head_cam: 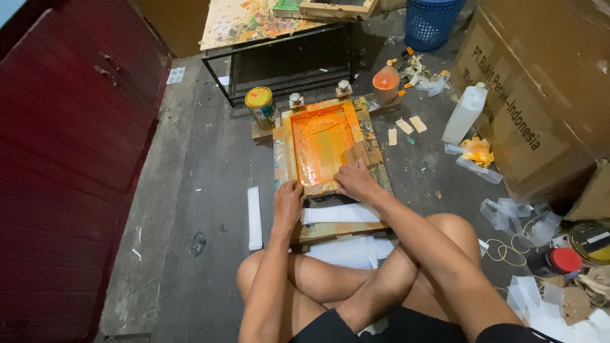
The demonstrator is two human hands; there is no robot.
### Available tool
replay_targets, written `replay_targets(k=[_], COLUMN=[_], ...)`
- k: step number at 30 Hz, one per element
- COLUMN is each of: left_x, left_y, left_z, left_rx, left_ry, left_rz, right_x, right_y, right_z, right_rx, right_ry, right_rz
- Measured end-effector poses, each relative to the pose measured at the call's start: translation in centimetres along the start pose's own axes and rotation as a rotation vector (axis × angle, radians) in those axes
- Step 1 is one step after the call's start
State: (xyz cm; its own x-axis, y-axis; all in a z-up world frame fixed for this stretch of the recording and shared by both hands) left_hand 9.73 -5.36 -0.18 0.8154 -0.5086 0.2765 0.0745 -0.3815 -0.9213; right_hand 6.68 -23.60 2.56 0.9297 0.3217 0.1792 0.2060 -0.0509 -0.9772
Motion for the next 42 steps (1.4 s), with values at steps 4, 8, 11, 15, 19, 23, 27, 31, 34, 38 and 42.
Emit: replay_targets(k=[4,8,11,15,19,23,27,31,34,38,42], left_x=[-0.6,-2.6,-3.6,-4.3,-3.7,-2.5,0.9,2.9,3.4,4.2,4.2], left_y=[-4.8,-9.5,-9.9,-8.7,-7.9,-3.3,1.6,3.9,4.3,5.9,6.4], left_z=[-1.7,-2.3,-2.0,-1.9,-5.4,-8.0,-8.4,-8.8,-8.5,-7.6,-7.4], left_rx=[-0.092,-0.205,-0.266,-0.238,-0.188,-0.122,-0.040,-0.006,-0.047,-0.066,-0.021], left_ry=[-0.063,-0.090,-0.137,-0.146,-0.069,0.081,0.044,0.125,0.161,0.156,0.156], left_rz=[-0.075,-0.364,-0.424,-0.450,-0.333,-0.205,-0.007,-0.071,-0.112,-0.094,-0.117], right_x=[1.2,3.5,5.2,7.4,10.0,11.4,11.9,11.8,11.8,11.9,11.9], right_y=[-1.7,-4.1,-8.6,-14.6,-15.1,-15.0,-14.7,-14.7,-14.5,-14.6,-15.5], right_z=[-0.9,-2.3,-3.5,-5.3,-7.7,-9.0,-9.7,-9.6,-9.6,-9.8,-9.6], right_rx=[-0.011,0.014,0.107,0.216,0.287,0.329,0.319,0.334,0.344,0.327,0.376], right_ry=[-0.022,-0.011,0.051,0.057,0.092,0.098,0.120,0.118,0.120,0.112,0.115], right_rz=[-0.009,0.076,0.147,0.058,0.125,0.195,0.224,0.222,0.204,0.216,0.203])
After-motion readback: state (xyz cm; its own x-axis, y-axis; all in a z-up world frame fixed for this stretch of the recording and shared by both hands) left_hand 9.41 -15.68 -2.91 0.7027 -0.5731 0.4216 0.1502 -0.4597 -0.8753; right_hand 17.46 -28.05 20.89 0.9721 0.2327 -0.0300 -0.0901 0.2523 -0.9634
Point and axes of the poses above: each hand's wrist, its own x-axis towards the middle knuckle, its own y-axis out of the palm, z = x × y, the point moved 10 cm from there along x, towards the middle knuckle, and after that the axes turned 7 degrees about -x, right-handed, at the moved point
